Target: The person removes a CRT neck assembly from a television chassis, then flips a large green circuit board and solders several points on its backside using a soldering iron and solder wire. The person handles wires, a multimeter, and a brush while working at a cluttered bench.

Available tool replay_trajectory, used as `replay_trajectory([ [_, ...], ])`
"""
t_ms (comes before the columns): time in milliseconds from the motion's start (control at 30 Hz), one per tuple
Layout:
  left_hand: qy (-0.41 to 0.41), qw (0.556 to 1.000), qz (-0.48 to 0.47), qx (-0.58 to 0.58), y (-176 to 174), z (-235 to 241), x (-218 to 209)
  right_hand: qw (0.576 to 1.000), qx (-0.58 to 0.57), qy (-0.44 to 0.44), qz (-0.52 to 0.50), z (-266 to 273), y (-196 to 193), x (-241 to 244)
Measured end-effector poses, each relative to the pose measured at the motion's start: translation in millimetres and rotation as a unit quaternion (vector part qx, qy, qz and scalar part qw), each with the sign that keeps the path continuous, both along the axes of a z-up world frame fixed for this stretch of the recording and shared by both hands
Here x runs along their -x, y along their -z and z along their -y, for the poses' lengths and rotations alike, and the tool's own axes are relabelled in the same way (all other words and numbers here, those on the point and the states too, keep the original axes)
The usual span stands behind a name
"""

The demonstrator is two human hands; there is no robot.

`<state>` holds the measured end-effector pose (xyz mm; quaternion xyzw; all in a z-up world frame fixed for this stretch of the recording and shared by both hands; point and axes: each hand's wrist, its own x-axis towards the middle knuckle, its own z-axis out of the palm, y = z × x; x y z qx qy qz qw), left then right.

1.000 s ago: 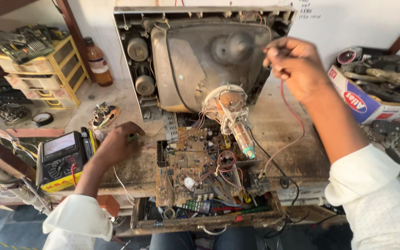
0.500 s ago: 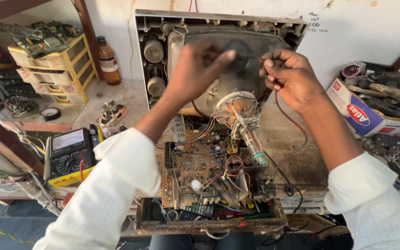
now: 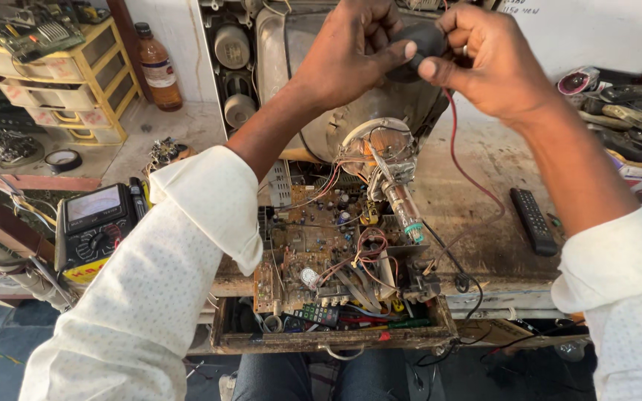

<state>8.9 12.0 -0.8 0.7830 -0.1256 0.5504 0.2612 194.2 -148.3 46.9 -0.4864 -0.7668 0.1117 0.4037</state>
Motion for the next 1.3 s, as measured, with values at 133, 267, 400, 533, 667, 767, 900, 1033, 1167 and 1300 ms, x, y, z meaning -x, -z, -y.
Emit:
replay_trajectory([
  [133, -0.106, 0.994, -0.015, 0.028, -1, 2, 0, 0.997, -0.081, 0.003, -0.019, -13, 19, -3],
  [267, -0.239, 0.970, 0.012, -0.038, -2, 12, -3, 0.989, -0.108, 0.103, -0.023, -21, 26, 14],
  [400, -0.284, 0.954, 0.030, -0.096, -12, 8, -10, 0.977, -0.171, 0.126, 0.030, -17, 20, 44],
  [533, -0.289, 0.954, 0.039, -0.072, -23, -4, -21, 0.952, -0.214, 0.152, 0.159, -3, 9, 60],
  [667, -0.307, 0.950, -0.035, -0.046, -28, -14, -35, 0.935, -0.204, 0.197, 0.214, -7, 15, 56],
  [767, -0.301, 0.951, -0.070, 0.001, -29, -24, -44, 0.922, -0.222, 0.208, 0.238, -14, 21, 46],
  [900, -0.291, 0.941, -0.134, 0.114, -32, -41, -51, 0.908, -0.260, 0.156, 0.288, -19, 25, 37],
  [1033, -0.302, 0.944, -0.086, 0.103, -33, -45, -57, 0.927, -0.228, 0.166, 0.248, -25, 26, 33],
  [1167, -0.256, 0.939, -0.155, 0.170, -33, -50, -56, 0.925, -0.241, 0.171, 0.240, -29, 26, 27],
  [1300, -0.261, 0.963, -0.024, 0.065, -28, -54, -53, 0.949, -0.187, 0.193, 0.163, -35, 31, 18],
])
